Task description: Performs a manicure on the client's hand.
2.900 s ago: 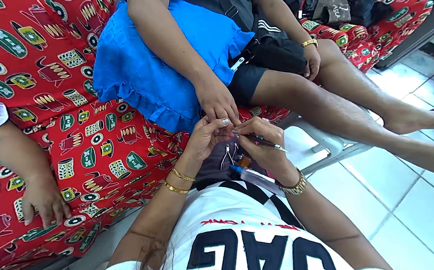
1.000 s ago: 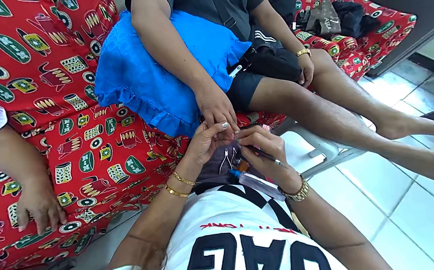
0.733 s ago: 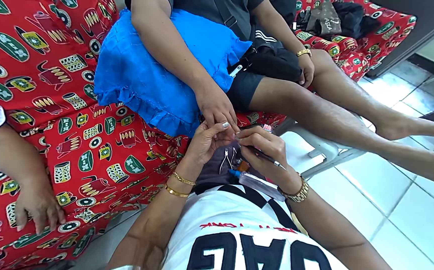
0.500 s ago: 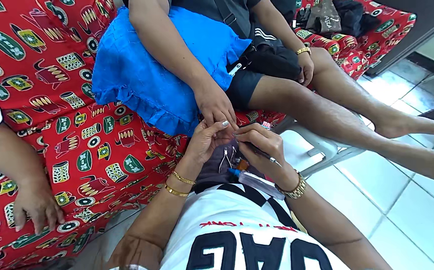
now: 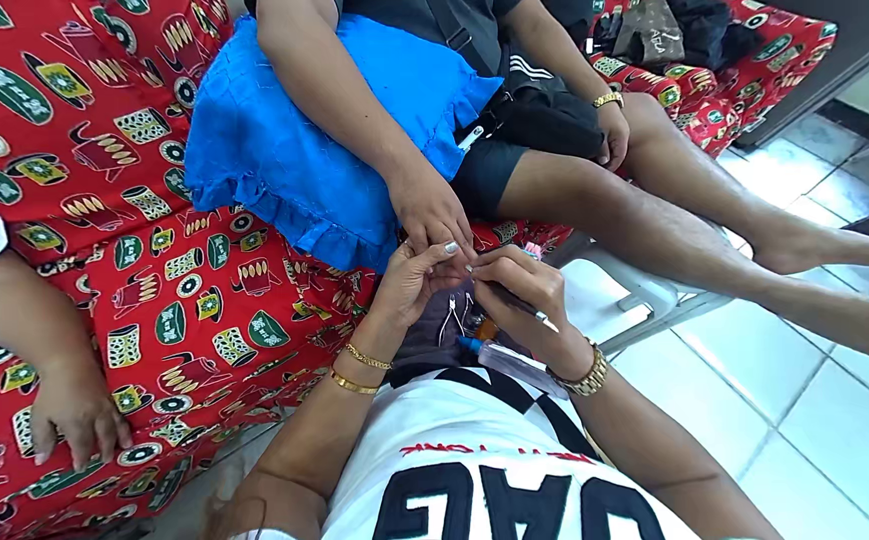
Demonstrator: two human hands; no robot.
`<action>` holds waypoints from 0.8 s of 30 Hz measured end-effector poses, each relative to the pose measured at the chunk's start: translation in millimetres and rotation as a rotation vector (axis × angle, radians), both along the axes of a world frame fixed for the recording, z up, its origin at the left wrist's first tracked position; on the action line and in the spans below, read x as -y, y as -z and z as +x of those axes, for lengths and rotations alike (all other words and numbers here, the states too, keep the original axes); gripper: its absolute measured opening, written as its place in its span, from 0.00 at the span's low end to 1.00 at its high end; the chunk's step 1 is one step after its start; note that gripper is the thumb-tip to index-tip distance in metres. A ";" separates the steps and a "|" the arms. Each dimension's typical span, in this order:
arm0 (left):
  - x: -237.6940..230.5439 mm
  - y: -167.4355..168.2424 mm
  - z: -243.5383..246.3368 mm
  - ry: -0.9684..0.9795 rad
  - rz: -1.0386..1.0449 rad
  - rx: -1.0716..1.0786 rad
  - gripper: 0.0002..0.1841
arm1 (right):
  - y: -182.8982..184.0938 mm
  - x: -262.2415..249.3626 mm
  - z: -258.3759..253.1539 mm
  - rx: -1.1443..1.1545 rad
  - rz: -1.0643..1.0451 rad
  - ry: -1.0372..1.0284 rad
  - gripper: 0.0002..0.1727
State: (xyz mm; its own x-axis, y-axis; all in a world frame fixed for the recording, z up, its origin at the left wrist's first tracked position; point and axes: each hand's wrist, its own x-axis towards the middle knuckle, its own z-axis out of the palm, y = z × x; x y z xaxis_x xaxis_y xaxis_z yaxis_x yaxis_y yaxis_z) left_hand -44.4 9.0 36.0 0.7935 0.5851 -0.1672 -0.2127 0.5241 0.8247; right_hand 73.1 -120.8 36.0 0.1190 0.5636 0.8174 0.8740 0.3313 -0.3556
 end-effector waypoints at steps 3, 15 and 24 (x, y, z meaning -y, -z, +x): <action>-0.9 -0.4 0.7 -0.001 -0.014 0.008 0.03 | -2.1 1.8 0.0 -0.050 -0.018 -0.020 0.03; -7.0 2.7 -0.9 0.046 -0.064 0.094 0.05 | -25.3 -9.6 -8.4 -1.177 -0.064 -0.573 0.08; -17.6 18.0 -5.8 0.165 -0.118 0.184 0.06 | -24.1 -18.4 15.4 -0.993 -0.247 -0.391 0.04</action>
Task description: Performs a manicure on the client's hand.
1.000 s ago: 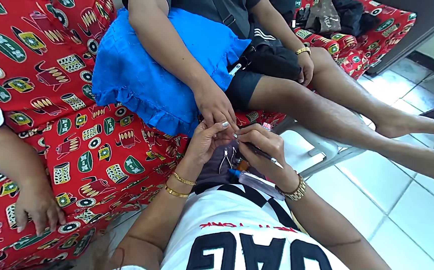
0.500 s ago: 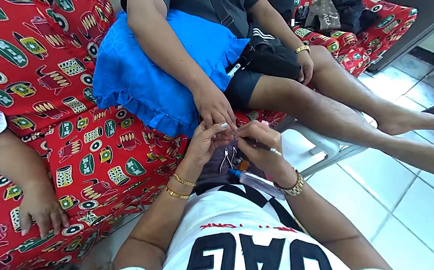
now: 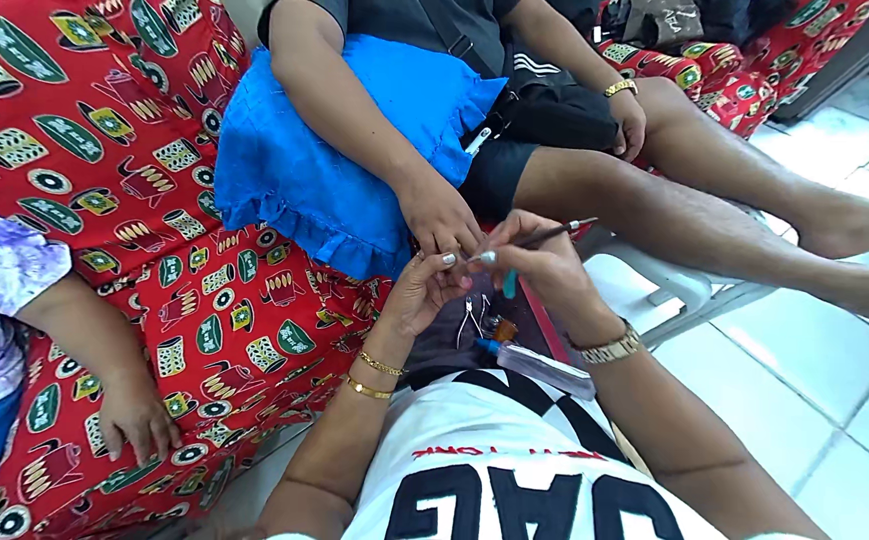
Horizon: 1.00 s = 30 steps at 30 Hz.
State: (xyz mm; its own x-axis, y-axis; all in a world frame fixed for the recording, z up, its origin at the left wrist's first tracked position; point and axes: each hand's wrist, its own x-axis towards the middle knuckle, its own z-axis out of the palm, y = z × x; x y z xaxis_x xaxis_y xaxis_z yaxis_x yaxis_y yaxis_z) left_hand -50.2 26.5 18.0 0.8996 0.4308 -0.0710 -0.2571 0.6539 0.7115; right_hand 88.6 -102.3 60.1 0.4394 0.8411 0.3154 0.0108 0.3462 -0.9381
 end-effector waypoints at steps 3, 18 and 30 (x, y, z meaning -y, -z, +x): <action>0.3 1.7 0.5 0.005 0.000 -0.001 0.04 | 4.2 15.3 -10.1 0.181 -0.025 0.050 0.05; 5.1 -3.2 2.4 -0.049 0.025 -0.041 0.05 | 5.5 22.8 -8.8 0.220 -0.064 0.093 0.07; 7.3 -5.9 1.4 -0.065 0.085 -0.086 0.04 | 6.0 21.5 -7.9 0.366 -0.046 0.118 0.05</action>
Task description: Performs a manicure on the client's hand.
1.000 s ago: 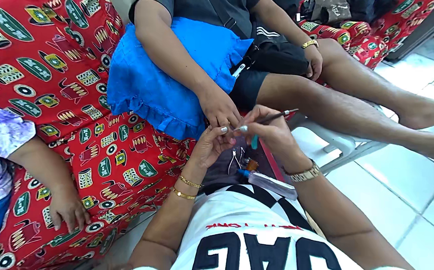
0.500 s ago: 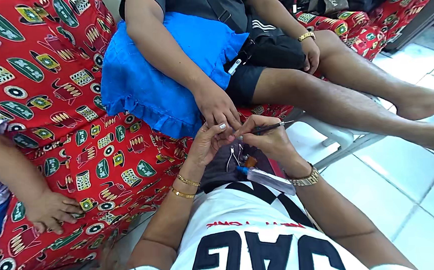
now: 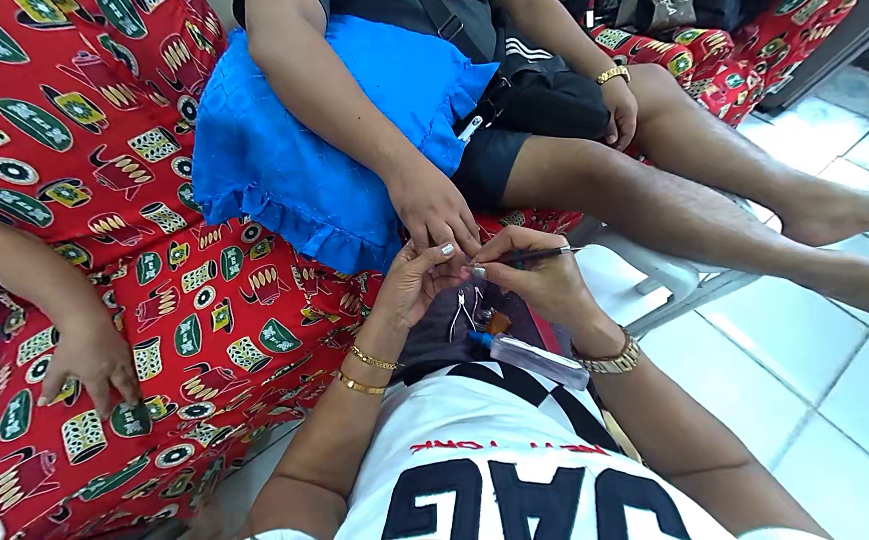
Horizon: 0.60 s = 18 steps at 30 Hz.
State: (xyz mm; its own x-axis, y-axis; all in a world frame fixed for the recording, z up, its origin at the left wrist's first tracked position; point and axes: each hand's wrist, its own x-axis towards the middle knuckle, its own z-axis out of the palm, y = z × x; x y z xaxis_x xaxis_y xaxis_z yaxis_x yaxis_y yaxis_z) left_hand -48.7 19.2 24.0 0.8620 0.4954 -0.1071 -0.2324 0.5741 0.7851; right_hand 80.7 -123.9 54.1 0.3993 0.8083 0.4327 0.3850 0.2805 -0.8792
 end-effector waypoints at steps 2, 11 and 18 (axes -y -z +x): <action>0.4 0.2 0.1 -0.003 0.015 -0.010 0.04 | 2.3 -1.4 -0.5 0.073 0.015 0.025 0.04; 0.9 1.7 0.9 -0.004 0.017 0.004 0.04 | 0.8 -0.1 2.2 0.127 0.028 -0.010 0.04; 1.2 2.5 0.3 -0.027 0.036 -0.043 0.04 | -1.6 4.4 5.3 0.273 0.012 -0.056 0.04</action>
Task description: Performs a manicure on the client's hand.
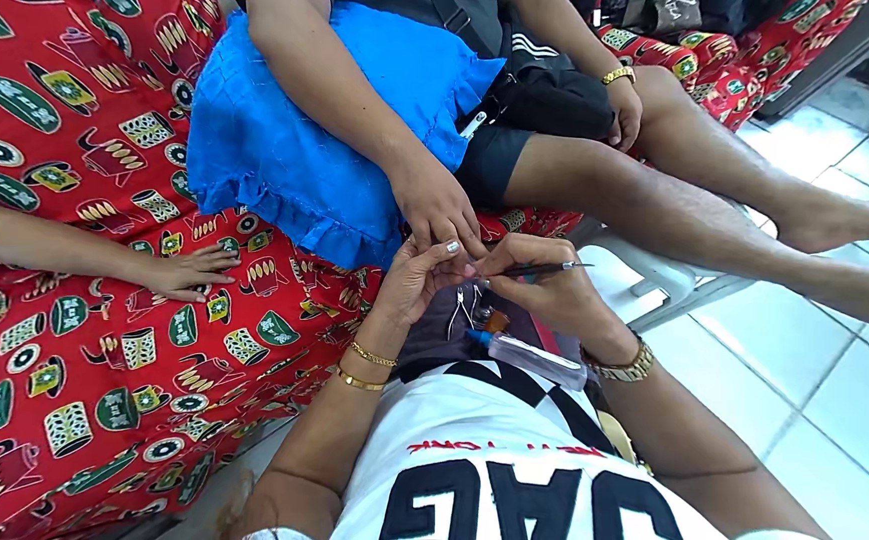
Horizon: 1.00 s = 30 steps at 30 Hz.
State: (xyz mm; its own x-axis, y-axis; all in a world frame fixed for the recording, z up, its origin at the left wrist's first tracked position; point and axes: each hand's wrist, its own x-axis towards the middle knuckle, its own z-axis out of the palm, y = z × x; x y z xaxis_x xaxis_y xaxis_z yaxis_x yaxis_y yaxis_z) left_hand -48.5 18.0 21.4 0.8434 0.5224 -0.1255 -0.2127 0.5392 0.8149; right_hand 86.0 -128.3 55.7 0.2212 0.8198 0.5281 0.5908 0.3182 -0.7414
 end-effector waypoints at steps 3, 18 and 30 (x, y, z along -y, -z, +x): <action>1.3 -0.8 1.1 -0.004 0.007 0.002 0.05 | 3.1 -2.9 -1.4 0.023 0.049 0.034 0.04; 1.4 -1.1 0.4 -0.018 0.021 -0.022 0.06 | 5.4 -3.5 -0.7 0.331 0.089 0.023 0.05; -1.2 3.4 1.1 0.017 0.014 0.039 0.06 | 8.9 -56.4 0.5 -0.893 0.276 -0.160 0.07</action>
